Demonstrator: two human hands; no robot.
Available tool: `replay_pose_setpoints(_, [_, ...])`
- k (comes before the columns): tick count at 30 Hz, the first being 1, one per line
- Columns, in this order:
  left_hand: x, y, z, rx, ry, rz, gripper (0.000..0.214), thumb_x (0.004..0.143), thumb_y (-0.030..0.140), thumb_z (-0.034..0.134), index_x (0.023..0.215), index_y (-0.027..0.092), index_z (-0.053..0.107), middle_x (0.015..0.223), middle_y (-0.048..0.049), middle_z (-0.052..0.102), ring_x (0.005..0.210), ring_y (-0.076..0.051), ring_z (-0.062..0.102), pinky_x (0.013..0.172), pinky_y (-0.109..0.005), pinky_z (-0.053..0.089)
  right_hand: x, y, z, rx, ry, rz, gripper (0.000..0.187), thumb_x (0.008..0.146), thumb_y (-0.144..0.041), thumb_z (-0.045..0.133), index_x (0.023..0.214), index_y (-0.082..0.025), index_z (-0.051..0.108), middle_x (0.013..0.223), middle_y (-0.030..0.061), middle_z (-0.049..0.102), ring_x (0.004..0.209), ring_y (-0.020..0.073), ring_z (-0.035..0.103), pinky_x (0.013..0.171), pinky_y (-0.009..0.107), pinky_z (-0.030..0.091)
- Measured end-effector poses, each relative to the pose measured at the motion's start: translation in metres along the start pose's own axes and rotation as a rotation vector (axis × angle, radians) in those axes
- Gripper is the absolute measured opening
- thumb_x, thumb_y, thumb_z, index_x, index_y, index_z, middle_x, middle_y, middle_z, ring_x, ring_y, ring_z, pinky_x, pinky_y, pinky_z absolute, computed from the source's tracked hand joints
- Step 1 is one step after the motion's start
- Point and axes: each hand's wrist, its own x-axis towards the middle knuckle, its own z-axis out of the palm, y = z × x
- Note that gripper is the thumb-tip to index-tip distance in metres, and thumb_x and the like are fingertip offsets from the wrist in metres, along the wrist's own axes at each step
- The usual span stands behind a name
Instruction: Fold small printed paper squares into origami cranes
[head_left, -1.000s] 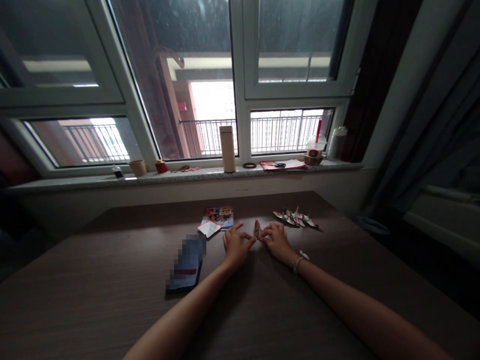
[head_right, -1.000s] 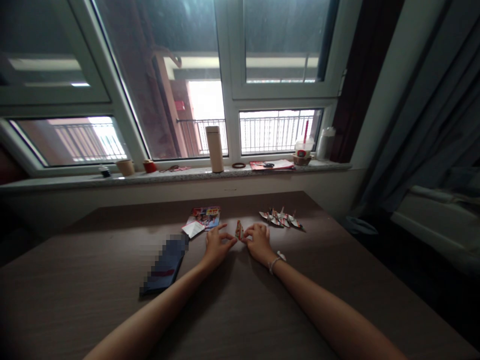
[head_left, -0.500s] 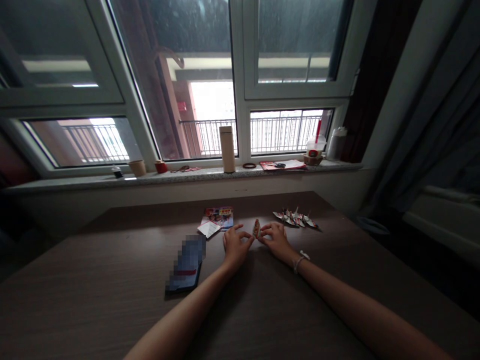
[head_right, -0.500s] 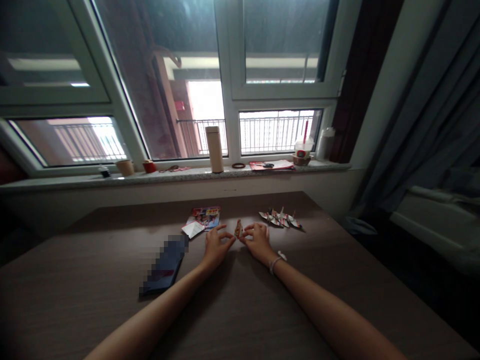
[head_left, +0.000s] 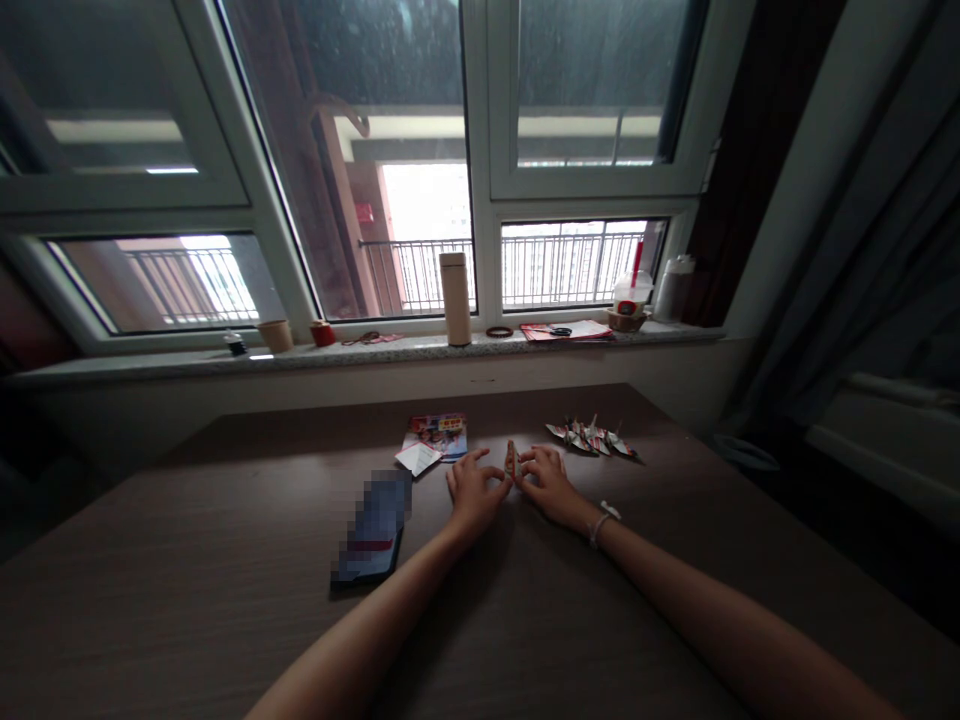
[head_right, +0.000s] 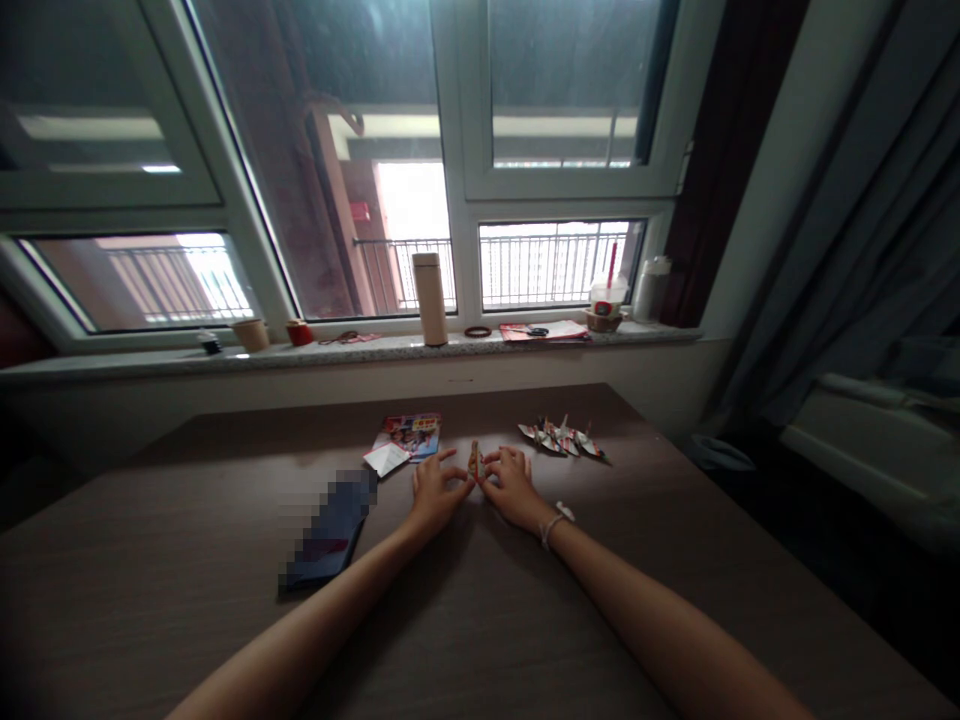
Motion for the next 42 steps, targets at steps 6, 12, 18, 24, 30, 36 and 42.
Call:
replay_pose_setpoints(6, [0.001,-0.002,0.0,-0.029,0.031,-0.001,0.003,0.075,0.027,0.072,0.076,0.026,0.075,0.132,-0.0028,0.058,0.127,-0.028,0.042,0.11,-0.05,0.027,0.002,0.002,0.0,0.056,0.066,0.04,0.01,0.083,-0.029,0.064,0.082,-0.023,0.073,0.11,0.0058,0.064,0.119,0.026,0.042,0.107,0.045,0.027])
replay_pose_setpoints(12, [0.003,-0.003,0.001,-0.037,0.043,-0.002,0.004,0.076,0.026,0.071,0.076,0.026,0.075,0.132,-0.003,0.058,0.126,-0.028,0.043,0.111,-0.048,0.027,0.003,0.005,0.001,0.078,0.125,0.088,0.007,0.079,-0.026,0.068,0.075,-0.024,0.073,0.106,0.0051,0.065,0.113,0.0253,0.044,0.104,0.044,0.028])
replay_pose_setpoints(18, [0.002,-0.002,-0.001,-0.03,0.034,0.003,0.006,0.077,0.029,0.07,0.076,0.025,0.075,0.132,-0.0022,0.059,0.126,-0.027,0.043,0.111,-0.047,0.027,0.005,0.006,0.0,0.123,0.086,0.086,0.008,0.08,-0.029,0.068,0.075,-0.024,0.073,0.105,0.0048,0.066,0.114,0.0251,0.045,0.103,0.042,0.029])
replay_pose_setpoints(24, [0.002,-0.004,0.0,-0.019,0.019,0.0,0.008,0.077,0.032,0.07,0.08,0.027,0.076,0.132,-0.0017,0.058,0.127,-0.027,0.044,0.11,-0.047,0.028,0.007,0.008,-0.003,0.169,0.112,0.063,0.019,0.082,-0.042,0.066,0.083,-0.026,0.075,0.105,0.0044,0.068,0.11,0.0246,0.05,0.101,0.041,0.032])
replay_pose_setpoints(30, [-0.001,-0.002,-0.003,-0.051,0.106,0.025,0.014,0.077,0.028,0.07,0.09,0.029,0.074,0.127,-0.0033,0.059,0.122,-0.024,0.049,0.108,-0.043,0.034,0.007,0.012,-0.001,0.19,0.157,0.065,0.026,0.079,-0.048,0.068,0.077,-0.023,0.074,0.097,0.0053,0.069,0.104,0.0238,0.054,0.098,0.04,0.035])
replay_pose_setpoints(36, [-0.002,0.001,-0.006,-0.058,0.072,0.022,0.015,0.077,0.028,0.071,0.091,0.031,0.077,0.129,-0.0025,0.059,0.123,-0.025,0.048,0.109,-0.042,0.033,0.006,0.01,-0.001,0.155,0.119,0.05,0.022,0.077,-0.046,0.071,0.078,-0.024,0.074,0.1,0.0047,0.069,0.106,0.0247,0.053,0.1,0.042,0.034])
replay_pose_setpoints(42, [-0.001,0.0,-0.004,-0.009,0.019,0.002,0.015,0.078,0.034,0.071,0.091,0.033,0.078,0.132,-0.0019,0.06,0.123,-0.027,0.048,0.109,-0.045,0.032,0.005,0.004,-0.003,0.119,0.061,0.062,0.013,0.081,-0.035,0.067,0.08,-0.025,0.076,0.105,0.0054,0.067,0.111,0.0255,0.049,0.102,0.043,0.033])
